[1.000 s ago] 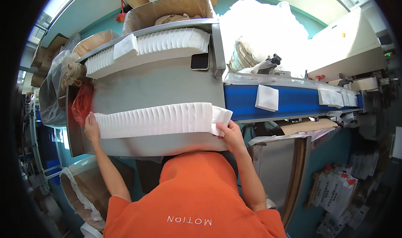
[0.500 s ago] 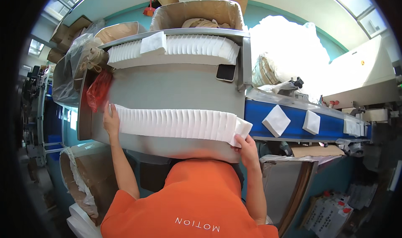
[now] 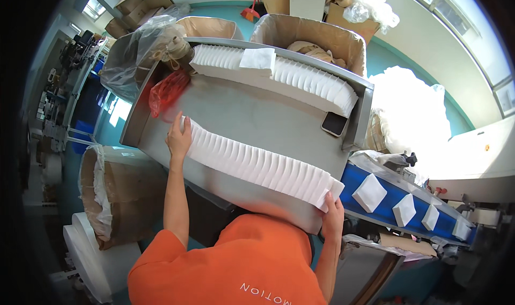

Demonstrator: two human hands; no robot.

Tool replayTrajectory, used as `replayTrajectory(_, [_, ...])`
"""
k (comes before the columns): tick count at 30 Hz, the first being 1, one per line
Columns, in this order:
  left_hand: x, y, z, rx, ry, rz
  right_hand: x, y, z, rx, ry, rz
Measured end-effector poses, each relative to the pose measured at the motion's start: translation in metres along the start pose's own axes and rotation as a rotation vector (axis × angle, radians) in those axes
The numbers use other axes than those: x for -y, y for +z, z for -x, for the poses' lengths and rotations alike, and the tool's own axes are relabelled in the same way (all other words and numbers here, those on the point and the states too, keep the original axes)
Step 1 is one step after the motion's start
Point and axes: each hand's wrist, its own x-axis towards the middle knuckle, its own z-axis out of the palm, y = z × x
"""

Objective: Organizing and stacking folded paper products from a production line conveyor.

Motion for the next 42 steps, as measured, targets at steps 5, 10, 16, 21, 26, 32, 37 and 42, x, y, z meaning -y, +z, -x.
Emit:
replayTrajectory(5, [-0.008, 0.008, -0.001, 0.016, 0.025, -0.064, 0.007, -0.029, 0.009, 0.016, 0.012, 0.006])
replayTrajectory(10, [-0.017, -0.002, 0.002, 0.064, 0.014, -0.062, 0.009, -0.002, -0.005, -0.021, -0.102, 0.182])
replayTrajectory(16, [-0.01, 0.002, -0.002, 0.111, 0.015, -0.024, -0.003, -0.015, -0.007, -0.069, 0.115, -0.204])
replayTrajectory(21, [-0.021, 0.006, 0.001, 0.142, 0.017, -0.017, 0.004, -0.024, -0.022, -0.076, -0.026, -0.214])
replayTrajectory(26, [-0.022, 0.007, 0.005, 0.131, 0.034, -0.037, 0.006, 0.034, -0.01, -0.14, -0.356, 0.444])
replayTrajectory(32, [-0.016, 0.01, 0.002, 0.14, 0.035, -0.03, -0.015, -0.003, -0.018, 0.116, 0.068, -0.39])
replayTrajectory(37, [-0.006, 0.008, 0.0, 0.141, 0.028, -0.057, 0.011, 0.028, 0.001, -0.26, -0.114, 0.159])
replayTrajectory(42, [-0.007, 0.013, -0.001, 0.164, 0.026, -0.02, -0.006, 0.008, -0.013, -0.077, -0.207, 0.218])
